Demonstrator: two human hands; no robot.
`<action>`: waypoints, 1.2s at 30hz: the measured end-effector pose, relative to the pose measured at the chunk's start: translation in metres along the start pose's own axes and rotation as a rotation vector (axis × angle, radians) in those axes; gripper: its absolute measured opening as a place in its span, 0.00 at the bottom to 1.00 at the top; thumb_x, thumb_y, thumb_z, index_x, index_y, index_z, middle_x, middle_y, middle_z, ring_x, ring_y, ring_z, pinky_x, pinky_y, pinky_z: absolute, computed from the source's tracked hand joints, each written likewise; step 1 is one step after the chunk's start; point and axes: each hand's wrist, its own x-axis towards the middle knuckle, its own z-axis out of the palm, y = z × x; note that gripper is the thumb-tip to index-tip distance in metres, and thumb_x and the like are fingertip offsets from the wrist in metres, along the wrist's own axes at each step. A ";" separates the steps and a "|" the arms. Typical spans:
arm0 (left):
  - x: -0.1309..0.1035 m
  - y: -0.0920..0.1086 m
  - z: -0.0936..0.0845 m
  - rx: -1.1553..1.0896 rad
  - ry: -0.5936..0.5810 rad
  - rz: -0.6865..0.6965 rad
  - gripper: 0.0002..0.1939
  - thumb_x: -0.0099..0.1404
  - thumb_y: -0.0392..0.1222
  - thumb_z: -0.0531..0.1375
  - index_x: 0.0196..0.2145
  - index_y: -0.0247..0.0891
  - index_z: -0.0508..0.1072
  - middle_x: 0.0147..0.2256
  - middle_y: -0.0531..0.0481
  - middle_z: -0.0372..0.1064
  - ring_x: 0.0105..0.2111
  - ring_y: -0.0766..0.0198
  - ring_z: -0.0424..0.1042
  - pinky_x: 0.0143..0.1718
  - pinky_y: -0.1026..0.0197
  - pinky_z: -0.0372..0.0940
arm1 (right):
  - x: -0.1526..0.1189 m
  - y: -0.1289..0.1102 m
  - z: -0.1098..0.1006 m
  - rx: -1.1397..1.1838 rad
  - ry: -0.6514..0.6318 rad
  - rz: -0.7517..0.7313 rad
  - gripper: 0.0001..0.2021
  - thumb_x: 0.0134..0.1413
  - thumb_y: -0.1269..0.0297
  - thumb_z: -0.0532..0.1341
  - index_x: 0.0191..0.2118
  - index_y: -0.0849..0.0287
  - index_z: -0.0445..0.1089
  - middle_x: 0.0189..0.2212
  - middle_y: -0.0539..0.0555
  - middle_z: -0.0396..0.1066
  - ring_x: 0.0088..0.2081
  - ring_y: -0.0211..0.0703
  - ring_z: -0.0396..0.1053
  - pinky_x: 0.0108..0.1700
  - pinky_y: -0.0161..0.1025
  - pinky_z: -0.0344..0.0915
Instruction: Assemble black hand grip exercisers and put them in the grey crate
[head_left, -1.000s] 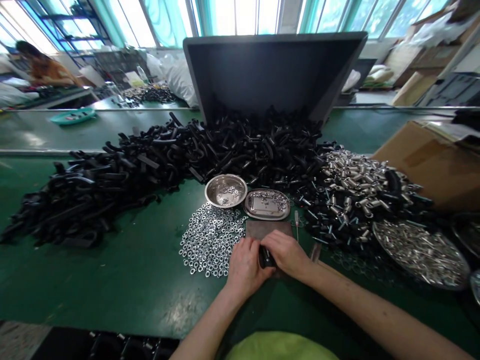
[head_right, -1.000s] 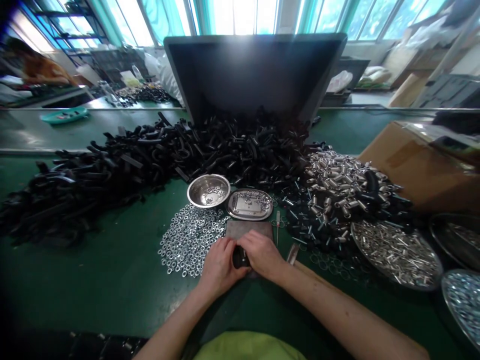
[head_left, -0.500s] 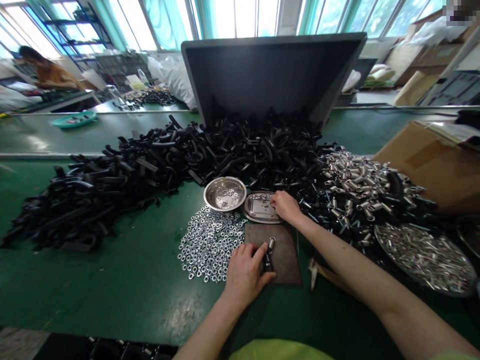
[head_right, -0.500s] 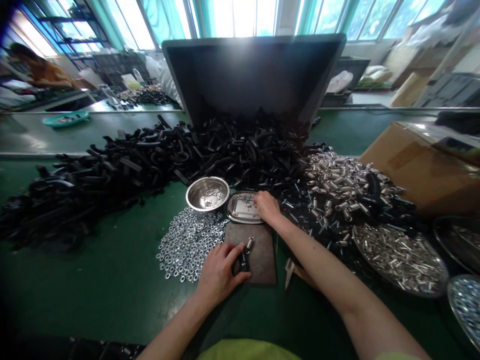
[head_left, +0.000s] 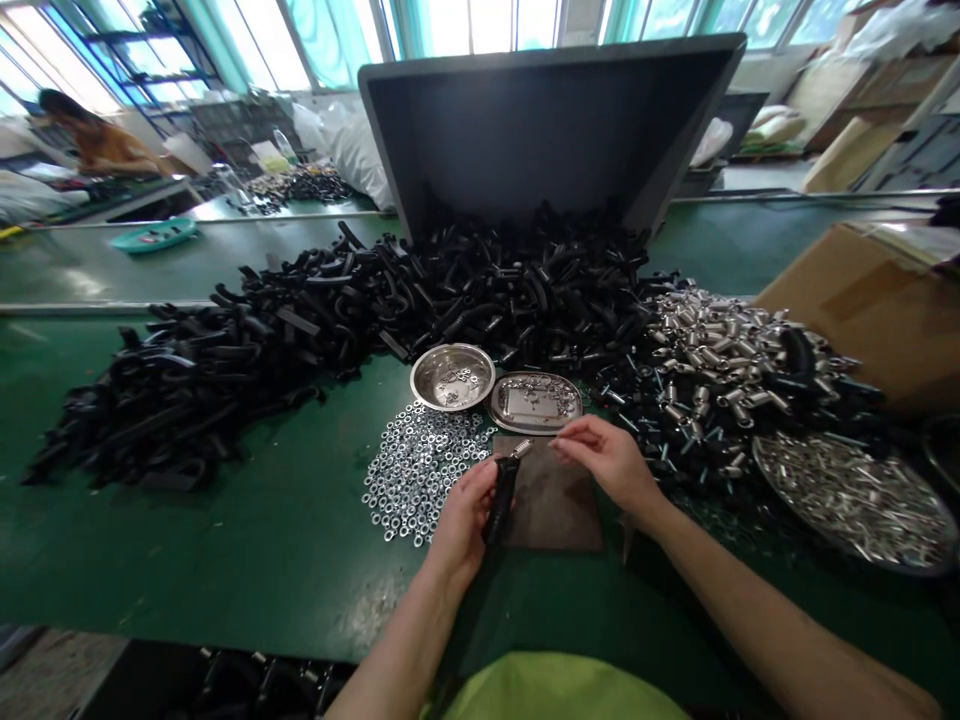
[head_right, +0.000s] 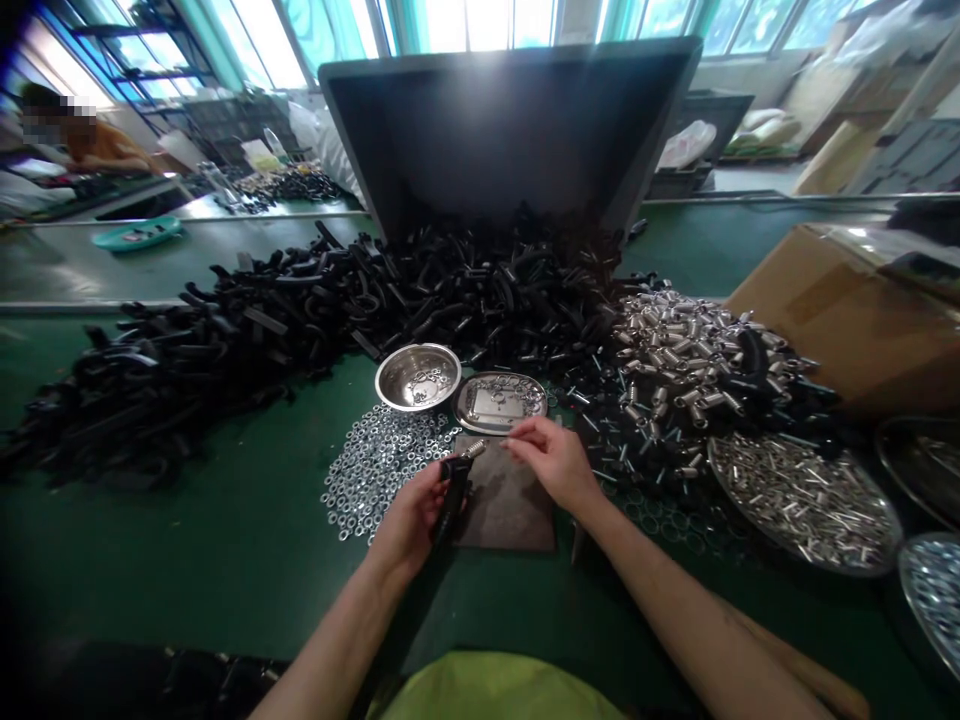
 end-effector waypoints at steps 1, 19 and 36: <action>-0.002 0.001 0.002 -0.126 -0.006 -0.078 0.21 0.54 0.51 0.64 0.41 0.33 0.72 0.31 0.48 0.71 0.29 0.65 0.71 0.34 0.62 0.68 | -0.009 -0.002 0.005 0.034 -0.018 0.015 0.08 0.49 0.58 0.62 0.32 0.58 0.68 0.29 0.53 0.74 0.31 0.42 0.71 0.35 0.39 0.67; -0.003 0.003 0.009 0.090 -0.269 -0.044 0.24 0.52 0.46 0.66 0.46 0.35 0.71 0.39 0.46 0.73 0.37 0.61 0.72 0.44 0.59 0.65 | -0.017 0.017 0.009 -0.422 -0.024 -0.484 0.02 0.55 0.67 0.58 0.32 0.59 0.66 0.30 0.51 0.68 0.33 0.39 0.66 0.35 0.35 0.61; -0.001 -0.026 0.004 1.546 -0.097 0.771 0.30 0.44 0.49 0.70 0.44 0.39 0.67 0.41 0.46 0.67 0.43 0.53 0.64 0.45 0.51 0.61 | -0.113 0.049 -0.075 -1.180 0.028 -0.218 0.13 0.55 0.54 0.58 0.40 0.58 0.66 0.36 0.55 0.69 0.38 0.47 0.67 0.35 0.39 0.62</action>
